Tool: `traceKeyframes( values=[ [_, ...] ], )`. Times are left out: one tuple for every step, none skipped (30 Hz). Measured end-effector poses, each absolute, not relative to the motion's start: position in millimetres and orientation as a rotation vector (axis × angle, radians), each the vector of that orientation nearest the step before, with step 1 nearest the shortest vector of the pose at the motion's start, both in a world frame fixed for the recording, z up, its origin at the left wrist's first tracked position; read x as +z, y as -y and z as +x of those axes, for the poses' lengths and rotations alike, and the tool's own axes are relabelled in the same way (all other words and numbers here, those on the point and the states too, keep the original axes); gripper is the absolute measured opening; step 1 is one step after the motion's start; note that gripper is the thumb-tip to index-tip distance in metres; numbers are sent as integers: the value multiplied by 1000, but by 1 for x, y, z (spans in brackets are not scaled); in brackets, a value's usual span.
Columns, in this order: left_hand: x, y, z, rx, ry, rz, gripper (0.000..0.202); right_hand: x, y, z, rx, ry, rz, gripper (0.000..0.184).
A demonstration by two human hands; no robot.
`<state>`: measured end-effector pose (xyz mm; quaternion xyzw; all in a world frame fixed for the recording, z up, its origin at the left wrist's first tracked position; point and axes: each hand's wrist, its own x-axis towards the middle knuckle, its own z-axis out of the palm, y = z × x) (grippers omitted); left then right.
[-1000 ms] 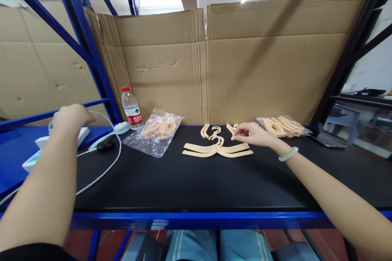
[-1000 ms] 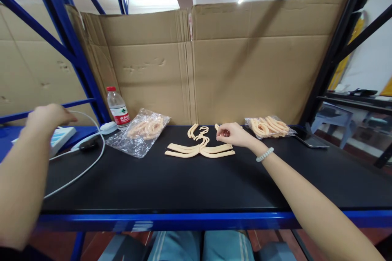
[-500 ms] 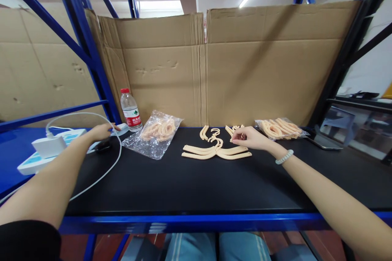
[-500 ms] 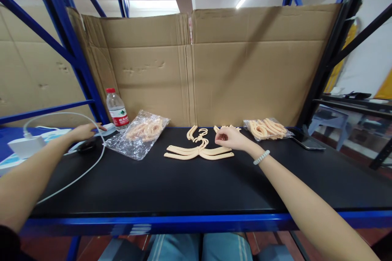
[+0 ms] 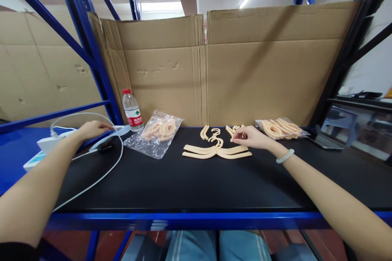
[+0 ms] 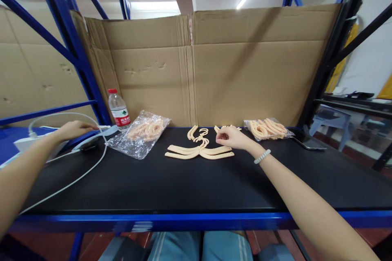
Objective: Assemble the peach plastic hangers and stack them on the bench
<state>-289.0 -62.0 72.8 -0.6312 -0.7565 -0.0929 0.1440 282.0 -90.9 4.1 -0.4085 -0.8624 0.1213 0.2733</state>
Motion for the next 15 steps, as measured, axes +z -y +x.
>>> traceKeyframes(
  values=[
    [74, 65, -292, -205, 2190, -1855, 45, 4, 91, 282, 325, 2321, -1100, 22],
    [75, 68, -294, -142, 2194, -1889, 43, 4, 91, 281, 324, 2326, -1097, 22],
    [76, 70, -294, -82, 2197, -1911, 41, 3, 91, 281, 324, 2332, -1094, 22],
    [75, 71, -294, -36, 2196, -1921, 39, 3, 91, 280, 326, 2335, -1092, 22],
    [74, 72, -293, 5, 2195, -1931, 37, 2, 90, 280, 330, 2338, -1093, 22],
    [73, 72, -291, 45, 2193, -1942, 35, 2, 90, 280, 334, 2339, -1096, 21],
    [72, 71, -289, 83, 2192, -1953, 33, 1, 89, 280, 336, 2341, -1097, 21],
    [70, 70, -286, 118, 2192, -1964, 30, 0, 89, 280, 337, 2343, -1098, 21],
    [68, 68, -283, 148, 2194, -1972, 28, 0, 88, 280, 335, 2342, -1098, 21],
    [67, 67, -280, 175, 2201, -1977, 25, 0, 88, 280, 333, 2341, -1097, 21],
    [65, 65, -277, 197, 2212, -1979, 22, -1, 88, 281, 331, 2340, -1094, 21],
    [64, 64, -273, 212, 2226, -1980, 19, -1, 88, 281, 331, 2339, -1092, 21],
    [64, 64, -270, 220, 2239, -1983, 16, -1, 88, 281, 331, 2339, -1089, 20],
    [64, 64, -268, 220, 2251, -1986, 14, -1, 88, 281, 330, 2340, -1086, 20],
    [64, 65, -265, 211, 2262, -1986, 14, -1, 88, 281, 326, 2344, -1083, 20]
  ],
)
